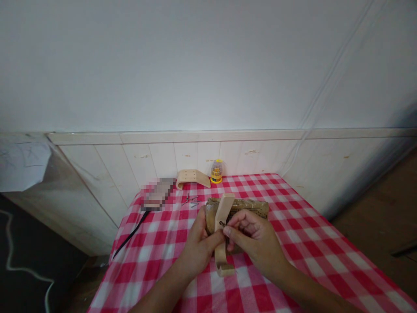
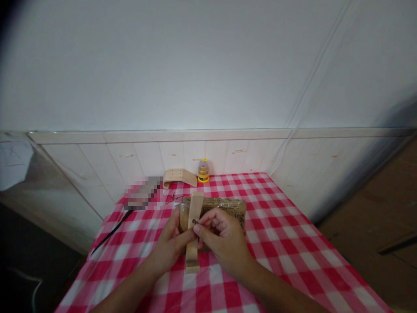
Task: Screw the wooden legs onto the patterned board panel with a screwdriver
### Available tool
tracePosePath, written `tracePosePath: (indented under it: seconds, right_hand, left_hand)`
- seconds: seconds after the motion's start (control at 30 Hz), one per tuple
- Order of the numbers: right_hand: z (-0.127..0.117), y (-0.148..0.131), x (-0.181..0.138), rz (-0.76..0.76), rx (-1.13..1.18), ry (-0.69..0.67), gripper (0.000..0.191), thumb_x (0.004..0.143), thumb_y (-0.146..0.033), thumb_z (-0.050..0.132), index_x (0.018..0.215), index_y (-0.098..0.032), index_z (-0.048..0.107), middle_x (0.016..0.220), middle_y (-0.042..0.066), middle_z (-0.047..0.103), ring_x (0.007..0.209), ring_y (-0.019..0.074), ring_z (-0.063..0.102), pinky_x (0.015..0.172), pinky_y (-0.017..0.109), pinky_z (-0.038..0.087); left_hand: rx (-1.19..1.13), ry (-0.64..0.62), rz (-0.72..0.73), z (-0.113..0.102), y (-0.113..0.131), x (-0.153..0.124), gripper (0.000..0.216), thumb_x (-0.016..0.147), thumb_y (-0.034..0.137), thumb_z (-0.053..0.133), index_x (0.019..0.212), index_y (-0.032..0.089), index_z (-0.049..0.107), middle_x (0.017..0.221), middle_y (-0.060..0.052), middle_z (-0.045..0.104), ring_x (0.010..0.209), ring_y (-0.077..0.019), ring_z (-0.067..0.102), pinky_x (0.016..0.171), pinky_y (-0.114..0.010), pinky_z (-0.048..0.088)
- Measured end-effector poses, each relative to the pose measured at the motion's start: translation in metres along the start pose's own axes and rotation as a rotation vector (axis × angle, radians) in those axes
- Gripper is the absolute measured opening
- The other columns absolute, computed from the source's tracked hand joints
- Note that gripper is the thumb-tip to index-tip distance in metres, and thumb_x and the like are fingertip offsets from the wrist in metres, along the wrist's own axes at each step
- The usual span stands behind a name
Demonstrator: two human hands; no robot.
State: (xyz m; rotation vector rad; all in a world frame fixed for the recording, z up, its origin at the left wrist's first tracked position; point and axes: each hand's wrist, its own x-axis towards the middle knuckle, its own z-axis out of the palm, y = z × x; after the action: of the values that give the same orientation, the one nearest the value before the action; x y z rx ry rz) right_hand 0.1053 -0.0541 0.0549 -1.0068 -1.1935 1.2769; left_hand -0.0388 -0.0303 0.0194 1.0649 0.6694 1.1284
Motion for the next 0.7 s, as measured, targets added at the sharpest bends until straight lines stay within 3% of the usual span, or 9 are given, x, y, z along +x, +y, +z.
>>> tracePosePath:
  seconds: [0.3,0.7]
  right_hand:
    - [0.0001,0.0021,0.0007,0.025,0.097,-0.017,0.042,0.071,-0.042,0.088,0.083,-0.021,0.054,0.061,-0.007,0.067,0.047,0.0078,0.062,0.048,0.018,0.049]
    - [0.0025,0.0019,-0.0013,0.023,0.088,0.021,0.041,0.072,-0.038,0.087,0.085,-0.023,0.052,0.064,-0.007,0.068,0.047,0.0086,0.062,0.049,0.019,0.049]
  left_hand:
    - [-0.034,-0.025,-0.027,0.0024,0.0025,0.0003,0.050,0.076,0.026,0.077,0.115,0.021,0.047,0.082,0.004,0.062,0.056,-0.0100,0.057,0.052,-0.023,0.046]
    - [-0.022,-0.009,-0.032,0.0060,0.0075,-0.0013,0.050,0.074,0.030,0.080,0.113,0.022,0.050,0.081,0.004,0.063,0.057,-0.0108,0.057,0.055,-0.024,0.048]
